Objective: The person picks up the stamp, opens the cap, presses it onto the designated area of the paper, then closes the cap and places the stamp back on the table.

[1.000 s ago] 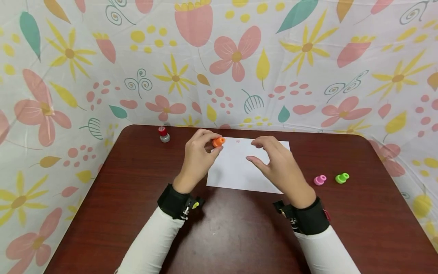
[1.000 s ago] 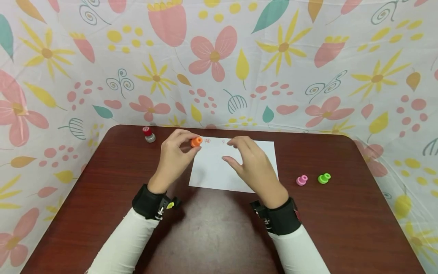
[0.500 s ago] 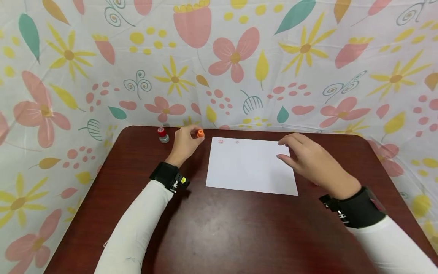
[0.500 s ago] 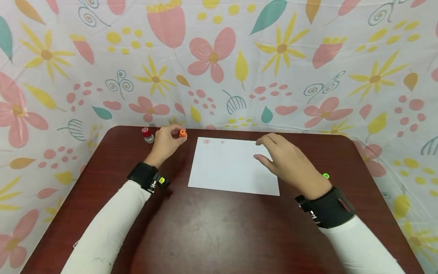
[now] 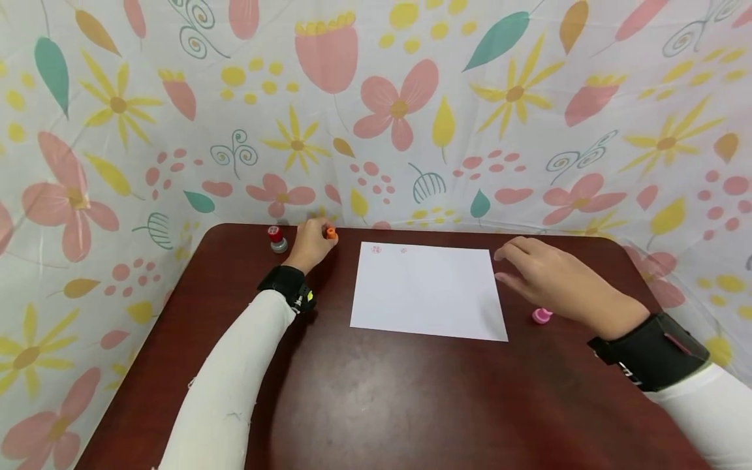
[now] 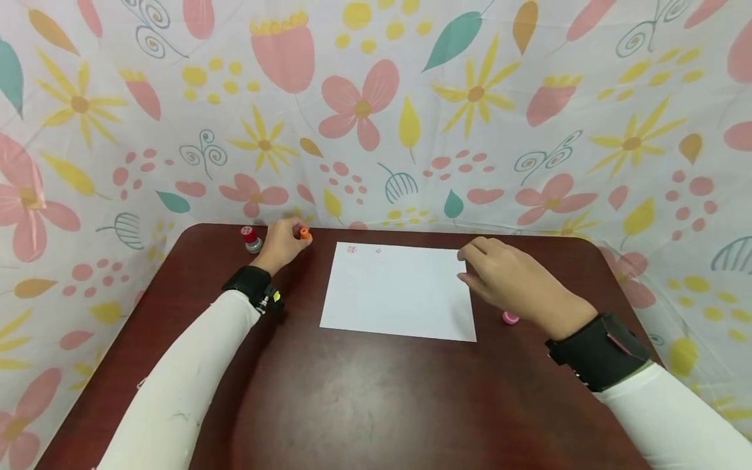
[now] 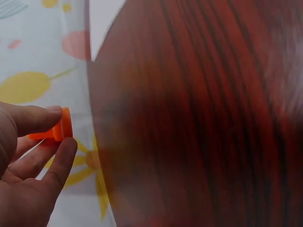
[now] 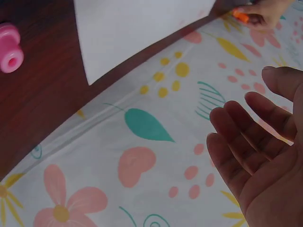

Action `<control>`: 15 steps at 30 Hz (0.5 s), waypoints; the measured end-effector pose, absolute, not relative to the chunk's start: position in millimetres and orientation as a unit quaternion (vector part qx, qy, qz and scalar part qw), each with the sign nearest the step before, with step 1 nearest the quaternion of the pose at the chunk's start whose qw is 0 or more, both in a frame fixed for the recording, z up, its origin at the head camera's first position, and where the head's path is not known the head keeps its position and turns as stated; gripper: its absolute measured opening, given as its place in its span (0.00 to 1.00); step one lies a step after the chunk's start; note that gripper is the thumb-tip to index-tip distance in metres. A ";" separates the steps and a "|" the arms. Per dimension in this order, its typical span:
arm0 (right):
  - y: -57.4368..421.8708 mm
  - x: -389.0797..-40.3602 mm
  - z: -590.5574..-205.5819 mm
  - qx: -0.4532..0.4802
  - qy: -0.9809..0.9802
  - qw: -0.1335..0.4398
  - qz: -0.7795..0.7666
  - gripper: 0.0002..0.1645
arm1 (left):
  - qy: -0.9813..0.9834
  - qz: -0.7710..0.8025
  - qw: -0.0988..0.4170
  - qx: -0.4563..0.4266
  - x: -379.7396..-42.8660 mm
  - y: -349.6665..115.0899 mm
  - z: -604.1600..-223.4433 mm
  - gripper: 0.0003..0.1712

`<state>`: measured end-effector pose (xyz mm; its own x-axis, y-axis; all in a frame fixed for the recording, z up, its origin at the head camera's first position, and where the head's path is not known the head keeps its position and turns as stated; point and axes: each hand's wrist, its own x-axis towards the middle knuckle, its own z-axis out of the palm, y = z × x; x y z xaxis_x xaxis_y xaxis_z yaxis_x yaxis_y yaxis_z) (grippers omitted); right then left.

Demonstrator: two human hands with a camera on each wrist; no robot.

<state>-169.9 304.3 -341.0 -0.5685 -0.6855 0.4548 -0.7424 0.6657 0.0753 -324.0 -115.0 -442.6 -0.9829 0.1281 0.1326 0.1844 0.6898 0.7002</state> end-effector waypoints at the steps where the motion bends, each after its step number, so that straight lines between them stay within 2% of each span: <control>1: 305.1 -169.5 -341.8 0.404 -0.884 0.227 0.060 0.27 | -0.920 -0.381 0.032 -0.085 -325.3 -115.8 -444.5 0.13; 7: 311.0 -169.4 -345.0 0.387 -0.895 0.214 0.059 0.25 | -0.928 -0.361 0.033 -0.086 -331.7 -117.4 -456.1 0.16; 15: 316.2 -171.7 -349.2 0.391 -0.896 0.203 0.055 0.23 | -0.936 -0.342 0.034 -0.075 -334.5 -114.3 -466.9 0.14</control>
<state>-171.7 316.2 -349.2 -0.6128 -0.6776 0.4066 -0.7226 0.6888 0.0590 -334.5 -114.3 -466.9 -0.9864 0.1171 0.1151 0.1637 0.7545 0.6355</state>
